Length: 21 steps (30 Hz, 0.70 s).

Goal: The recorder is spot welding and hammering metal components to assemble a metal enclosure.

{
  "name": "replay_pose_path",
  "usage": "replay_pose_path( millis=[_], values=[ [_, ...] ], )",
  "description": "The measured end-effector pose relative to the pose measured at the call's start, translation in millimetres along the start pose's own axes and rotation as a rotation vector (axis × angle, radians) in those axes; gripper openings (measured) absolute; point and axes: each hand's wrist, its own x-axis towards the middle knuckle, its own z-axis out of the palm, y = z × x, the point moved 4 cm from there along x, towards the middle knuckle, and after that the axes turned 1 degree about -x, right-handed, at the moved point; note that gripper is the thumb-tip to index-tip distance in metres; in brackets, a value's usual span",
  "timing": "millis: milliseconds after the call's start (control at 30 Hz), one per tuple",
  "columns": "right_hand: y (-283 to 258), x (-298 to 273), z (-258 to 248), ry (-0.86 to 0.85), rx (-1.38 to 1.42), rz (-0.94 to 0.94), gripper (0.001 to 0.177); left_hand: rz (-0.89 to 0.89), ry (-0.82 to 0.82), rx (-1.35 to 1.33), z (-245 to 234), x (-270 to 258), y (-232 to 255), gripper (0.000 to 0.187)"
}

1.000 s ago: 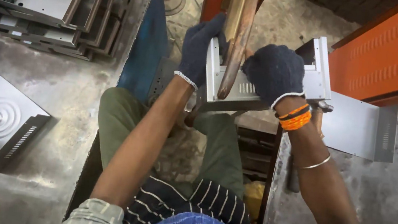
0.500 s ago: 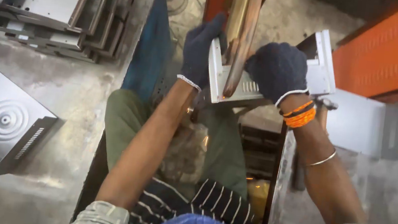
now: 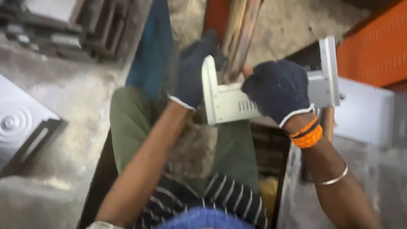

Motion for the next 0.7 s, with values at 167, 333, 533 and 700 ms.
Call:
replay_pose_path(
  millis=[167, 333, 533, 700],
  values=[
    [-25, -35, -21, -0.028, 0.142, -0.047, 0.043, 0.289, -0.043, 0.569, -67, -60, 10, 0.045],
    [13, -92, -70, -0.202, 0.921, 0.325, 0.053, 0.105, 0.038, 0.307, -258, -82, -50, 0.040],
    [88, -146, 15, -0.085, 1.555, 0.566, 0.044, 0.212, 0.051, 0.297, -190, -140, 7, 0.039],
    [129, -161, 71, 0.183, 1.766, 0.686, 0.051, 0.288, 0.055, 0.269, -161, -143, 25, 0.044]
  ],
)
